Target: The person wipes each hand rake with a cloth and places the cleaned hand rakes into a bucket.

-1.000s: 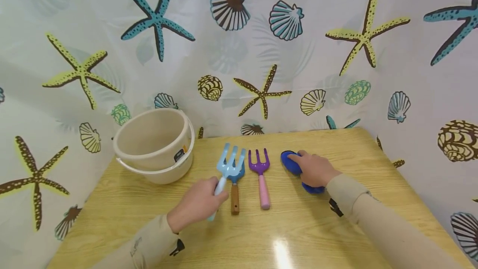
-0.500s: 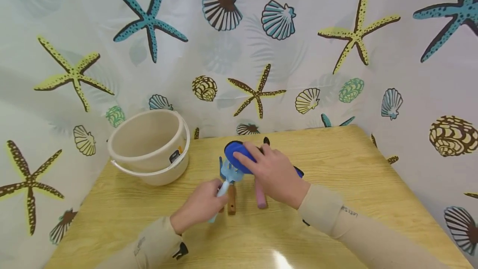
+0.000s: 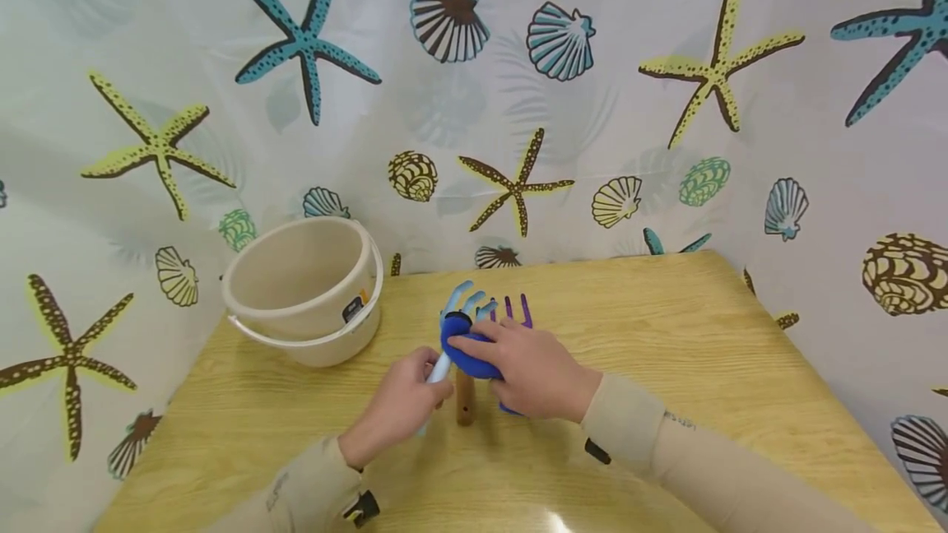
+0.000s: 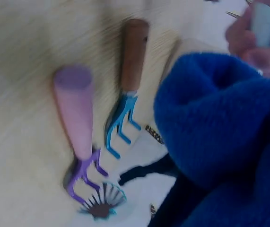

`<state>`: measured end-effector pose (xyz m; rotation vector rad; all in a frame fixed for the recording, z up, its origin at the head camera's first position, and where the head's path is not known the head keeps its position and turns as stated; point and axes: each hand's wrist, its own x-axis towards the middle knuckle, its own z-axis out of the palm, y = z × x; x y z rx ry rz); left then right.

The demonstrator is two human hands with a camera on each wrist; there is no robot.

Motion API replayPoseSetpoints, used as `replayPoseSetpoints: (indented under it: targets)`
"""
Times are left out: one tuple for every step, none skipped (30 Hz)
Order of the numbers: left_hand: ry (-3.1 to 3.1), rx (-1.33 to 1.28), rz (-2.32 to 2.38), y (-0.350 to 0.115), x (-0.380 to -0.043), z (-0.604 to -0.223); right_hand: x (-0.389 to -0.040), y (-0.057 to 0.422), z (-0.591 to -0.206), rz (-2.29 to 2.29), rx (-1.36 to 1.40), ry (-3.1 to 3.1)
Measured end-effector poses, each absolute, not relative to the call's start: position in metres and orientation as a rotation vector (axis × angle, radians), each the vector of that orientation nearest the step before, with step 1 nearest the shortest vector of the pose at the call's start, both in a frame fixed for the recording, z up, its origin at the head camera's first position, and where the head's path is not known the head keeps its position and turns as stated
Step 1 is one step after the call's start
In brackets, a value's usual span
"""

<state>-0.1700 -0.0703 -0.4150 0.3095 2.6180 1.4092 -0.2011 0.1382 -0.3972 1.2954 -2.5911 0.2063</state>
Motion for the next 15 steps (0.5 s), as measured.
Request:
replayPoseSetpoints:
  targets:
    - [2.614, 0.309, 1.419, -0.07, -0.17, -0.415, -0.201, 0.138, -0.397, 0.168, 1.29, -2.571]
    - [2.603, 0.318, 1.433, -0.07, -0.17, -0.415, -0.202, 0.137, -0.398, 0.116, 1.274, -2.545]
    - [2.59, 0.326, 1.441, -0.069, -0.17, -0.415, -0.203, 0.137, -0.398, 0.058, 1.255, -2.512]
    - [2.562, 0.331, 1.462, -0.068, -0.169, -0.414, -0.204, 0.137, -0.399, -0.009, 1.229, -2.485]
    - [2.531, 0.335, 1.483, -0.067, -0.168, -0.413, -0.206, 0.138, -0.4, -0.073, 1.199, -2.462]
    - [2.495, 0.335, 1.506, -0.065, -0.166, -0.412, -0.207, 0.138, -0.401, -0.135, 1.168, -2.441]
    - [2.461, 0.333, 1.523, -0.064, -0.165, -0.411, -0.209, 0.14, -0.402, -0.183, 1.14, -2.419]
    - [2.427, 0.327, 1.541, -0.063, -0.163, -0.411, -0.211, 0.141, -0.403, -0.24, 1.112, -2.401]
    - [2.404, 0.32, 1.553, -0.061, -0.161, -0.41, -0.212, 0.143, -0.404, -0.295, 1.089, -2.381]
    - [2.38, 0.314, 1.57, -0.06, -0.16, -0.409, -0.213, 0.144, -0.405, -0.343, 1.067, -2.364]
    - [2.366, 0.31, 1.584, -0.059, -0.159, -0.409, -0.214, 0.145, -0.405, -0.384, 1.05, -2.342]
    - [2.35, 0.31, 1.604, -0.059, -0.158, -0.408, -0.215, 0.146, -0.405, -0.418, 1.034, -2.318]
    - [2.335, 0.307, 1.626, -0.058, -0.156, -0.407, -0.216, 0.146, -0.405, -0.446, 1.02, -2.297]
    - [2.312, 0.302, 1.652, -0.058, -0.155, -0.407, -0.216, 0.146, -0.405, -0.475, 1.007, -2.279]
    - [2.286, 0.298, 1.682, -0.058, -0.155, -0.407, -0.216, 0.146, -0.405, -0.49, 0.994, -2.266]
